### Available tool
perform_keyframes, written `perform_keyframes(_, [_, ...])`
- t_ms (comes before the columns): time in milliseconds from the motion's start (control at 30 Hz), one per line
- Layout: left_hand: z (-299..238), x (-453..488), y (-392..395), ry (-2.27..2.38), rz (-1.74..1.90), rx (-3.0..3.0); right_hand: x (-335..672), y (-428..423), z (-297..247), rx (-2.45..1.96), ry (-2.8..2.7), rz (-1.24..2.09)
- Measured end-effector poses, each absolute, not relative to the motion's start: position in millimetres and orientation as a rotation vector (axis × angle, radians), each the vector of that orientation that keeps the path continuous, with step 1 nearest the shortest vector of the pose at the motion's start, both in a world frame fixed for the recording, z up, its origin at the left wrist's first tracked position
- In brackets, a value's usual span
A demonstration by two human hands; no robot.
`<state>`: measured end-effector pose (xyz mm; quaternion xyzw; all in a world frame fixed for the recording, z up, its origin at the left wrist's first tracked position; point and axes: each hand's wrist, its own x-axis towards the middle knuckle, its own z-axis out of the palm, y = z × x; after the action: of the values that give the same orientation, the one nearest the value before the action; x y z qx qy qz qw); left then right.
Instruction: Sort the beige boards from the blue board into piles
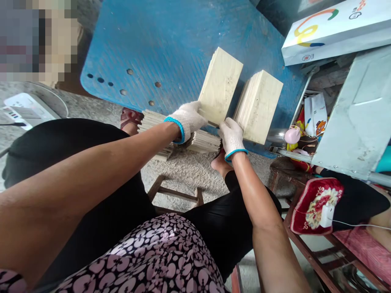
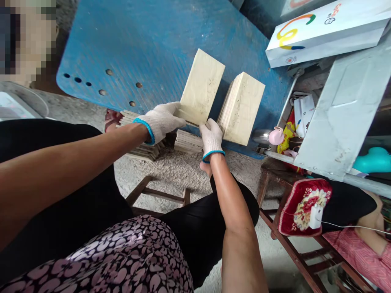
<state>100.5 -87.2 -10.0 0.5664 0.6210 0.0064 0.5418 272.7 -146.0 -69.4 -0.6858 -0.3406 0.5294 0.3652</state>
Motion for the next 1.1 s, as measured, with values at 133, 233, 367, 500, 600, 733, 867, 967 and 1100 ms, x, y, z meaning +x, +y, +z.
perform_keyframes(133, [-10.4,99.5,-91.1,1.509,0.030,1.308,266.8,-145.3,-61.6,-1.814,-0.478,1.309])
perform_keyframes(233, [-4.9,96.8,-92.5,1.553,0.037,1.299,264.5,-144.5,-54.4,-1.840,-0.407,1.336])
perform_keyframes(367, [-2.3,90.4,-89.9,1.585,0.053,1.222,266.6,-143.8,-43.9,-1.762,-0.347,1.474])
perform_keyframes(500, [-7.2,86.6,-86.3,1.533,0.081,1.057,270.6,-147.4,-33.2,-1.590,-0.316,1.630])
perform_keyframes(600, [-6.7,86.7,-87.6,1.437,0.134,0.918,273.2,-151.3,-23.9,-1.495,-0.346,1.713])
perform_keyframes(733, [5.7,82.1,-94.7,1.356,0.164,0.928,273.6,-156.3,-5.7,-1.545,-0.423,1.694])
perform_keyframes(867, [21.7,68.8,-103.4,1.222,0.065,1.101,268.7,-172.1,21.1,-1.587,-0.514,1.598])
perform_keyframes(967, [32.0,59.4,-107.8,1.156,0.002,1.144,263.0,-194.1,42.7,-1.592,-0.582,1.520])
perform_keyframes(1100, [40.0,54.1,-108.2,1.101,0.109,1.127,248.8,-228.4,64.1,-1.650,-0.666,1.414])
